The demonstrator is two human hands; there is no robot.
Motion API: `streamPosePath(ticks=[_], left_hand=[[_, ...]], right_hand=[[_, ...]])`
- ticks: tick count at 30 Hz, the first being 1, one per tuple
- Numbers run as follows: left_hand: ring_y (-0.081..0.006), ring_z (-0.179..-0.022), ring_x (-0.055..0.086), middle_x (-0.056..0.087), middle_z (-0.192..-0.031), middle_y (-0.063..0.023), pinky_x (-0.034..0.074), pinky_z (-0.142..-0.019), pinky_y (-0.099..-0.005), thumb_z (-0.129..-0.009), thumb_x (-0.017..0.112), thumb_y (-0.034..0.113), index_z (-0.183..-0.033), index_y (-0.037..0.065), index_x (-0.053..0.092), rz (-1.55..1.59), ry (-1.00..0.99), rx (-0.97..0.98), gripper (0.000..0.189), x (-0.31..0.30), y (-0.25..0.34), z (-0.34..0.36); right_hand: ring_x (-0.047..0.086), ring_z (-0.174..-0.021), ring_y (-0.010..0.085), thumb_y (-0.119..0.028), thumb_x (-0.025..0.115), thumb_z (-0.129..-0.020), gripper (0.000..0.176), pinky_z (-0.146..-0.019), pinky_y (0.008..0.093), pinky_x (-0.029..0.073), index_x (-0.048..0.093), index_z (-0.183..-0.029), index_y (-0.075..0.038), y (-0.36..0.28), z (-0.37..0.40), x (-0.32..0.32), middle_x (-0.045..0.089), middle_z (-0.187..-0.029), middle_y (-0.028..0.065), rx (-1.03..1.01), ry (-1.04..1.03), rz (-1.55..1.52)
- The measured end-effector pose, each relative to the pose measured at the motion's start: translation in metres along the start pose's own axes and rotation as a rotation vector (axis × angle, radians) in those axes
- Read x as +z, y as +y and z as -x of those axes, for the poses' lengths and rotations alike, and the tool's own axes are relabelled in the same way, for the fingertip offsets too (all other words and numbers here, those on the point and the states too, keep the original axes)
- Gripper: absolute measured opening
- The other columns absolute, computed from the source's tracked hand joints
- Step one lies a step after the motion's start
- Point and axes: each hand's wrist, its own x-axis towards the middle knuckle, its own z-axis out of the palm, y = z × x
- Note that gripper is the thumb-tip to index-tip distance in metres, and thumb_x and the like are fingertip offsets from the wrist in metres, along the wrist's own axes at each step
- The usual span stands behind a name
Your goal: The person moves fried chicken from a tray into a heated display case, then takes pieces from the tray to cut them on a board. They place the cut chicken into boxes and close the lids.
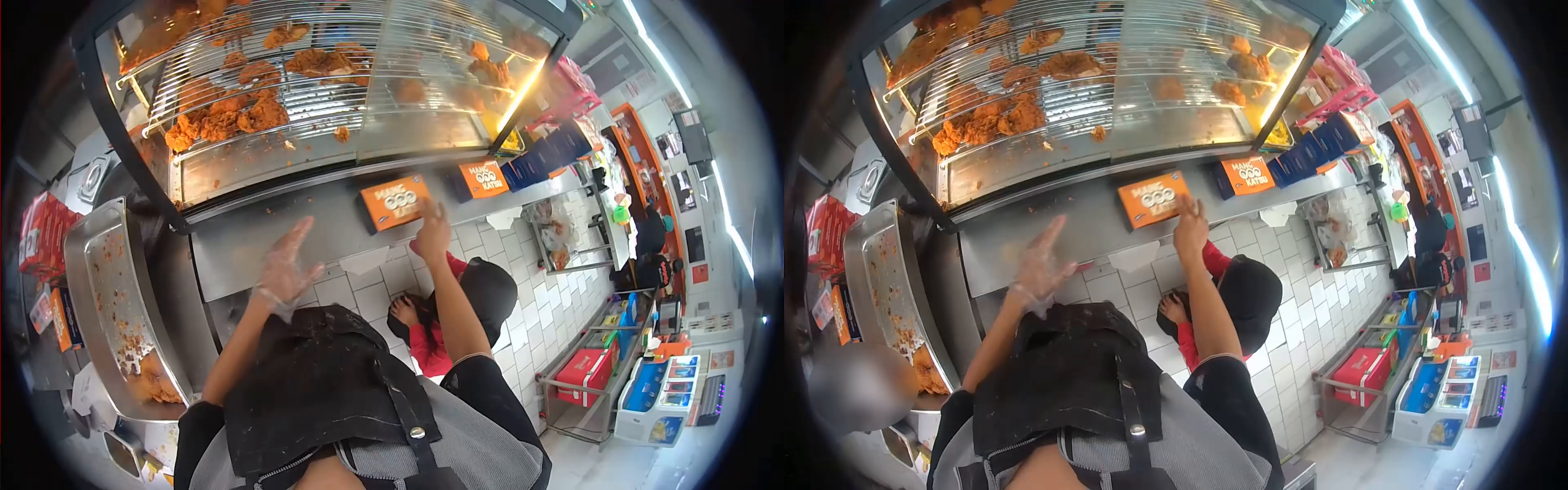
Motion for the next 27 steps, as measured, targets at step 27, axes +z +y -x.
streamPosePath(ticks=[27], left_hand=[[-0.0439,-0.137,0.033,0.017,-0.16,-0.0156,0.037,-0.1,-0.0632,-0.096,0.051,0.051,-0.155,0.031,0.017,1.105,0.956,-0.55,0.071,0.047,-0.034,0.201]], right_hand=[[0.065,-0.089,0.0371,-0.029,0.08,-0.073,0.055,-0.075,0.0467,0.05,0.056,-0.113,0.0,-0.273,0.2,-0.082,0.067,-0.094,0.0201,-0.775,-0.579,-1.024]])
